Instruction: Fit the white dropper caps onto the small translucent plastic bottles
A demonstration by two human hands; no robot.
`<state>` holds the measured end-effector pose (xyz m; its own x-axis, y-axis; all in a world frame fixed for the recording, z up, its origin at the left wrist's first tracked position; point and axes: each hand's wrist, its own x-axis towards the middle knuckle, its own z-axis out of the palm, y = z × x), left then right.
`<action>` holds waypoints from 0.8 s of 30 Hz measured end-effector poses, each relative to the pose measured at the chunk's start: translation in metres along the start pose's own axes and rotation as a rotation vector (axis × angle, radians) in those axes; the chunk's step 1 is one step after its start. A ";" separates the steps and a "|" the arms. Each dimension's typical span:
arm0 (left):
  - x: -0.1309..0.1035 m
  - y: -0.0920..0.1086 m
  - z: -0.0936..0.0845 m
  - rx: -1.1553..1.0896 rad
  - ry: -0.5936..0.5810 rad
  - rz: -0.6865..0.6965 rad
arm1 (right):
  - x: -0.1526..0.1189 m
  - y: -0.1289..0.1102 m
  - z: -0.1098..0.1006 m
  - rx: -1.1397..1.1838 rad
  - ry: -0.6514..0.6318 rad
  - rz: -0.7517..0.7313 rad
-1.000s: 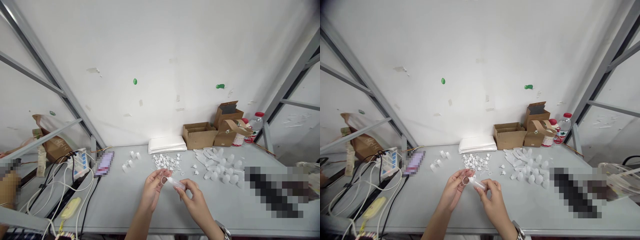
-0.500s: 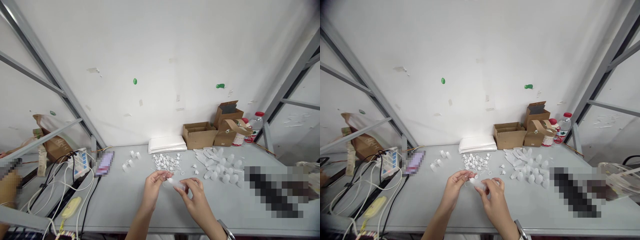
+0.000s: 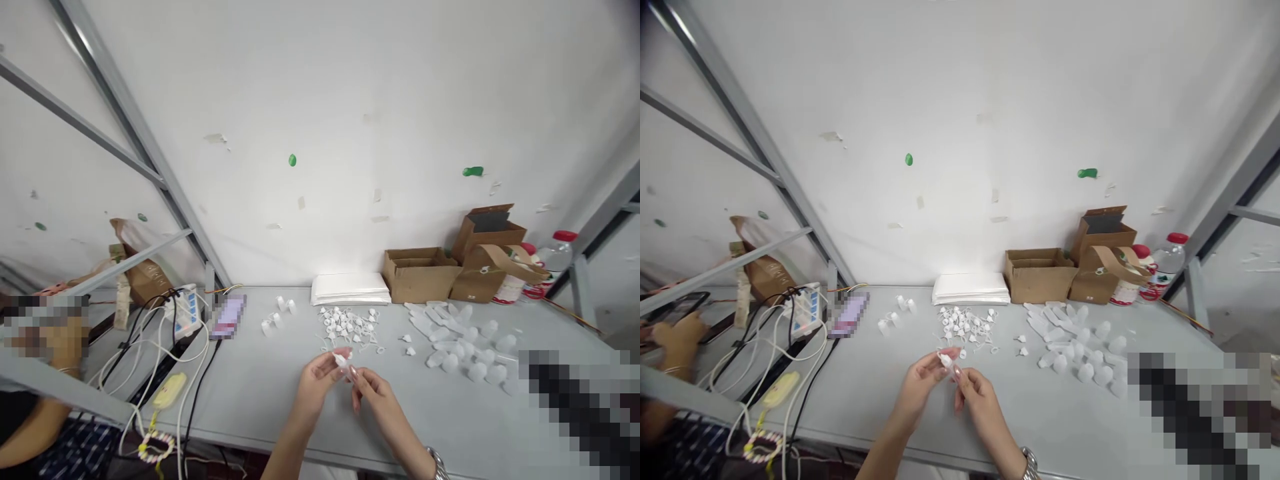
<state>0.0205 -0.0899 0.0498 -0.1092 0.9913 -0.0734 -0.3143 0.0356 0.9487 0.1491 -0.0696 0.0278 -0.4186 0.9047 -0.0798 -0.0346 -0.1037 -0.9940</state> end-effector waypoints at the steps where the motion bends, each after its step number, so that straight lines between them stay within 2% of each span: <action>1: -0.002 0.000 -0.003 0.044 0.016 -0.011 | 0.001 0.004 0.004 0.004 -0.040 0.007; 4: -0.007 0.002 -0.017 0.114 0.069 -0.009 | 0.003 0.016 0.016 -0.017 -0.129 0.015; 6: -0.006 0.004 -0.034 0.170 0.155 0.041 | 0.004 0.022 0.020 -0.042 -0.141 0.011; 7: -0.003 0.005 -0.046 0.223 0.228 0.078 | 0.005 0.025 0.020 -0.050 -0.132 0.011; 11: 0.012 0.008 -0.106 0.619 0.690 0.184 | 0.007 0.028 0.013 -0.075 -0.084 0.012; 12: 0.016 0.008 -0.120 0.749 0.750 0.196 | 0.008 0.029 0.010 -0.088 -0.077 0.010; 15: 0.026 0.006 -0.149 0.830 0.814 0.181 | 0.008 0.030 0.005 -0.132 -0.060 0.004; 18: 0.035 0.003 -0.157 0.869 0.835 0.175 | 0.007 0.032 0.003 -0.159 -0.065 0.007; 24: 0.051 0.000 -0.153 0.911 0.844 0.155 | 0.006 0.032 0.002 -0.163 -0.093 -0.015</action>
<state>-0.1292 -0.0586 -0.0008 -0.7622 0.6145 0.2034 0.4850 0.3340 0.8082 0.1436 -0.0687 -0.0044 -0.5015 0.8627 -0.0647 0.1027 -0.0148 -0.9946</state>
